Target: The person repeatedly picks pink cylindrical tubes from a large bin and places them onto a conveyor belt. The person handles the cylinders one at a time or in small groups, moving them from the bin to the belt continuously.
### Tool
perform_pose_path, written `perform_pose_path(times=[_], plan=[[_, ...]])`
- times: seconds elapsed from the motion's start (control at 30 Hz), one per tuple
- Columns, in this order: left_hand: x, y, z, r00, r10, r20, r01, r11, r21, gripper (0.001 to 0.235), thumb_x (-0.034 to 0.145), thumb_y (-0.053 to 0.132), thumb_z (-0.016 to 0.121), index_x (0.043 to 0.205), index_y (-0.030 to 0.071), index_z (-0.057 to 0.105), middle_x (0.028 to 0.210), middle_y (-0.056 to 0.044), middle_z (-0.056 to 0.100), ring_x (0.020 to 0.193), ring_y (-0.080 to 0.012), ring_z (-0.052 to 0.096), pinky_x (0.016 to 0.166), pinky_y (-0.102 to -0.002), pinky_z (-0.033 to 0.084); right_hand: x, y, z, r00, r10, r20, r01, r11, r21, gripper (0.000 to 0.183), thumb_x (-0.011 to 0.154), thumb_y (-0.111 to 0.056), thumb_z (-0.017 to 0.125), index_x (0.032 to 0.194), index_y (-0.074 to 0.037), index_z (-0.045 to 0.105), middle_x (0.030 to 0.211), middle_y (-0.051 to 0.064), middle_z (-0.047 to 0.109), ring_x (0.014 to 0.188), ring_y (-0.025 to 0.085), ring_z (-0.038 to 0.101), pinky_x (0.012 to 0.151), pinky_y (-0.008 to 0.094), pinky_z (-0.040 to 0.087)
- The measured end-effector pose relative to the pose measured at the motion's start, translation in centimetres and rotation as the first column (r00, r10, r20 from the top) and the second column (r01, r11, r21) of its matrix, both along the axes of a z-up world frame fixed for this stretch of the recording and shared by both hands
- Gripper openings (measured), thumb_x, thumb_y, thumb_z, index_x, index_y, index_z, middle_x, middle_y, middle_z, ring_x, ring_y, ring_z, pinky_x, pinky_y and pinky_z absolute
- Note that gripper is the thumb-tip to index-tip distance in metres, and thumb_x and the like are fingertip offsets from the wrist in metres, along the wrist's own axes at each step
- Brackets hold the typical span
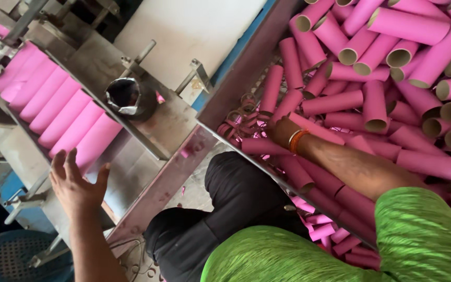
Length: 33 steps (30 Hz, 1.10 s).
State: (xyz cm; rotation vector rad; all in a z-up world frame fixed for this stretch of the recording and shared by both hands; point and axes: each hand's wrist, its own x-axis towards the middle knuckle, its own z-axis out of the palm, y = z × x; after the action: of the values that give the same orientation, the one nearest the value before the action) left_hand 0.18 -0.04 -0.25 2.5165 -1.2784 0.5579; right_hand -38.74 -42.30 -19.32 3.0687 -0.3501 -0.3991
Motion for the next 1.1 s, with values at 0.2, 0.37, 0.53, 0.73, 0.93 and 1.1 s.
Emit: perform_pose_path(times=[0.2, 0.37, 0.53, 0.73, 0.93, 1.1], plan=[[-0.8, -0.6, 0.7, 0.993, -0.033, -0.110, 0.010, 0.980, -0.198, 0.072, 0.091, 0.039, 0.085, 0.145, 0.000, 0.058, 0.148, -0.027, 0.054, 0.137, -0.0476, 0.052, 0.114, -0.057, 0.045, 0.9, -4.1, 2.2, 0.938, -0.326, 0.118, 0.318, 0.945, 0.082, 0.026, 0.105, -0.024, 0.051, 0.124, -0.012, 0.065, 0.090, 0.014, 0.075, 0.074, 0.033, 0.073, 0.066, 0.049, 0.056], [-1.2, -1.1, 0.7, 0.986, -0.029, -0.165, -0.018, 0.961, -0.277, 0.074, 0.089, 0.042, 0.085, 0.142, -0.001, 0.057, 0.146, -0.027, 0.054, 0.135, -0.0472, 0.051, 0.114, -0.054, 0.044, -1.9, -8.5, 20.2, 0.707, -0.305, 0.638, 0.001, 0.903, 0.430, 0.026, 0.092, 0.000, 0.064, 0.116, -0.003, 0.073, 0.119, 0.015, 0.066, 0.107, 0.027, 0.067, 0.096, 0.035, 0.056], [-1.6, -1.1, 1.4, 0.924, -0.162, -0.348, 0.008, 0.915, -0.404, 0.083, 0.086, 0.053, 0.079, 0.145, 0.001, 0.053, 0.146, -0.027, 0.052, 0.134, -0.0458, 0.050, 0.112, -0.051, 0.042, 2.9, -3.3, 32.1, 0.477, -0.577, 0.663, -0.174, 0.678, 0.714, 0.013, 0.104, -0.010, 0.065, 0.116, -0.005, 0.065, 0.113, -0.002, 0.067, 0.100, 0.008, 0.065, 0.092, 0.026, 0.054], [-2.4, -0.2, 4.0, 0.850, -0.419, -0.319, 0.173, 0.794, -0.583, 0.098, 0.089, 0.066, 0.070, 0.161, 0.006, 0.040, 0.160, -0.026, 0.044, 0.151, -0.0465, 0.043, 0.126, -0.053, 0.036, 18.6, 8.9, 28.4, 0.516, -0.417, 0.749, -0.298, 0.732, 0.613, 0.011, 0.105, -0.007, 0.068, 0.114, 0.000, 0.069, 0.101, 0.004, 0.070, 0.091, 0.012, 0.064, 0.084, 0.028, 0.053], [-2.9, -2.6, 4.1, 0.951, -0.183, -0.251, 0.175, 0.983, -0.054, 0.126, 0.060, 0.077, 0.082, 0.159, 0.015, 0.033, 0.151, -0.031, 0.039, 0.140, -0.0481, 0.038, 0.117, -0.061, 0.026, 30.4, 18.5, 20.6, 0.664, -0.339, 0.666, -0.215, 0.767, 0.605, 0.022, 0.097, -0.010, 0.069, 0.119, -0.004, 0.070, 0.110, 0.019, 0.073, 0.101, 0.034, 0.072, 0.086, 0.041, 0.055], [-1.6, -3.2, 1.8, 0.985, 0.106, -0.133, -0.059, 0.947, 0.317, 0.119, 0.062, 0.069, 0.082, 0.159, 0.023, 0.031, 0.152, -0.029, 0.039, 0.141, -0.0464, 0.038, 0.117, -0.060, 0.025, 26.4, 12.6, 20.5, 0.533, -0.011, 0.846, -0.260, 0.950, 0.176, 0.027, 0.089, -0.007, 0.070, 0.116, -0.004, 0.069, 0.109, 0.019, 0.072, 0.100, 0.043, 0.068, 0.087, 0.048, 0.055]])
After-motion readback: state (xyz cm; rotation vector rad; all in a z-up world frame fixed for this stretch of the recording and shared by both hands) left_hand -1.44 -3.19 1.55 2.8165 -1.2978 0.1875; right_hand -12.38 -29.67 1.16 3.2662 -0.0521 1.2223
